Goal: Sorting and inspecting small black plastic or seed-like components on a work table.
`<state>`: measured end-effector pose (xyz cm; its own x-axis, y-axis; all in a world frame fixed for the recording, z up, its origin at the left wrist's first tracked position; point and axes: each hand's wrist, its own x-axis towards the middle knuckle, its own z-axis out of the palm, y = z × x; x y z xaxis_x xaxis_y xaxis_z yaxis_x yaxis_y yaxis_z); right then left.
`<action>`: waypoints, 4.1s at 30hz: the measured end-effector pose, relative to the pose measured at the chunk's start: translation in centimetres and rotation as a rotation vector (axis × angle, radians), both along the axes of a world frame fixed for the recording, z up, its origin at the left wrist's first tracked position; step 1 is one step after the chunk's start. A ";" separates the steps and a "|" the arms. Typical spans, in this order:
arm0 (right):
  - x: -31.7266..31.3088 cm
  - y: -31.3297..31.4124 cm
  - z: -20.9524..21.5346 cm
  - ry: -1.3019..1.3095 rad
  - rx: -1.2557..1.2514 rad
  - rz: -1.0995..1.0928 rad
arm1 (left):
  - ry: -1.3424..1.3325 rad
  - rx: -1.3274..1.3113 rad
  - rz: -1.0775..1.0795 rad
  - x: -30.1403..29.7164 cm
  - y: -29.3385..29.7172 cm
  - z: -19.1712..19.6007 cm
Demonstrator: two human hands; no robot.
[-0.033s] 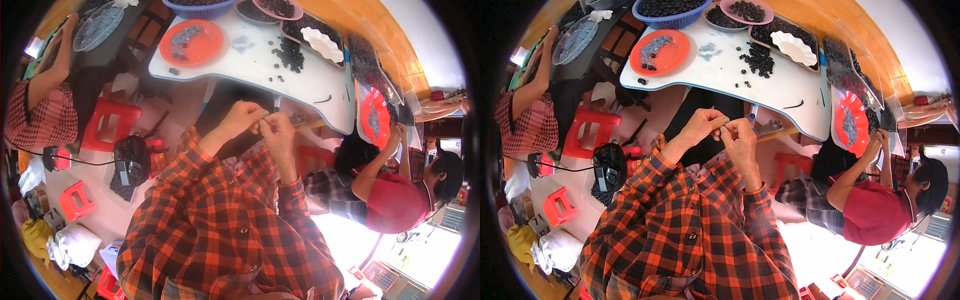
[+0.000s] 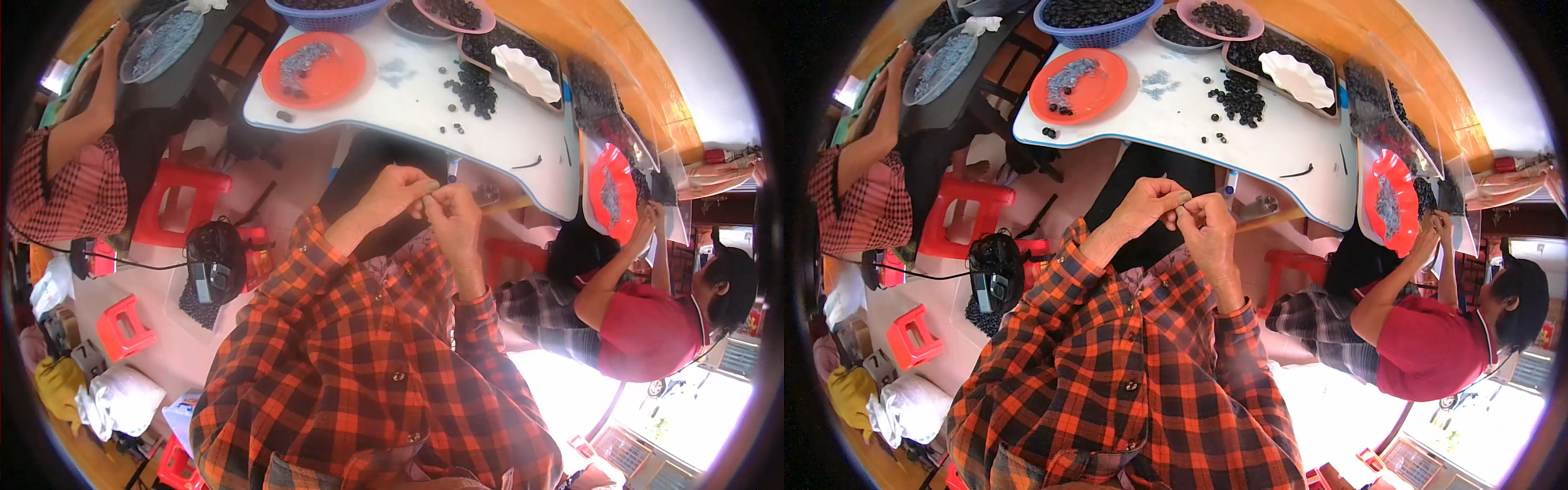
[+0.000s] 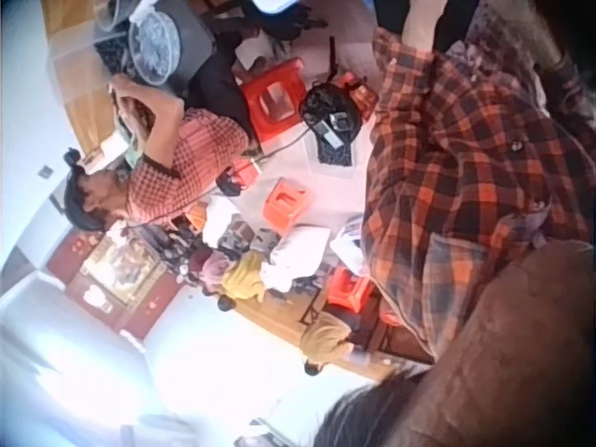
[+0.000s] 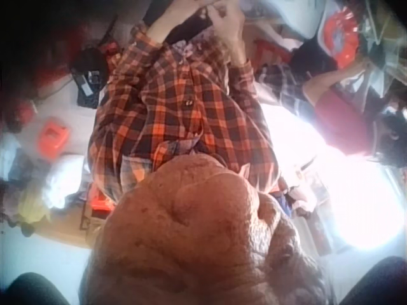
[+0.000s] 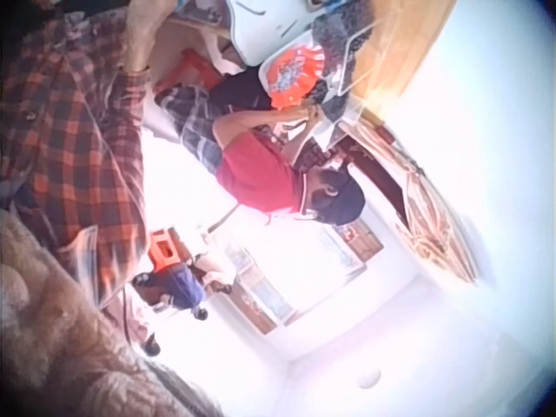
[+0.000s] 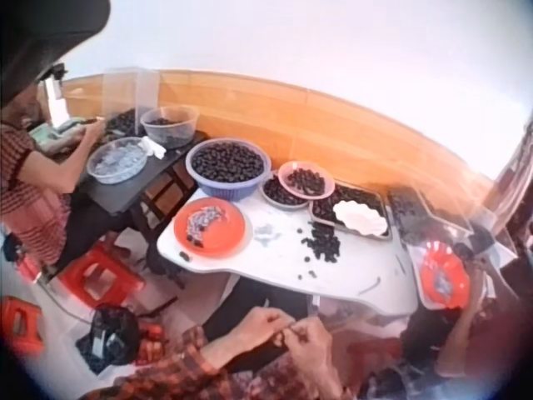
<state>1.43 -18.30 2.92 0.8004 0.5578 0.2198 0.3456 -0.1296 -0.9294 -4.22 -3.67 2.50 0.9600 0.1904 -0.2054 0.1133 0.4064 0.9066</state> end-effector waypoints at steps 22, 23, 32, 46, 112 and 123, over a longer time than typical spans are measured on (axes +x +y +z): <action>3.0 0.1 -0.5 0.432 0.295 -0.002 | -0.044 -0.531 0.099 2.1 0.4 -1.1; 3.3 0.2 -0.7 0.479 0.338 -0.016 | -0.025 -0.528 0.122 2.2 0.6 -1.2; 5.9 1.1 -1.5 0.731 0.525 0.060 | -0.063 -0.586 0.149 3.4 1.9 -2.2; 8.5 3.0 -1.5 0.655 0.473 -0.007 | -0.078 0.622 0.311 9.2 3.5 0.0; 7.1 2.8 -0.3 0.077 0.115 -0.140 | 0.045 -0.412 0.014 6.8 2.0 -1.0; 6.7 2.7 -0.3 0.240 0.204 -0.113 | 0.003 -0.432 0.039 6.7 1.6 -1.4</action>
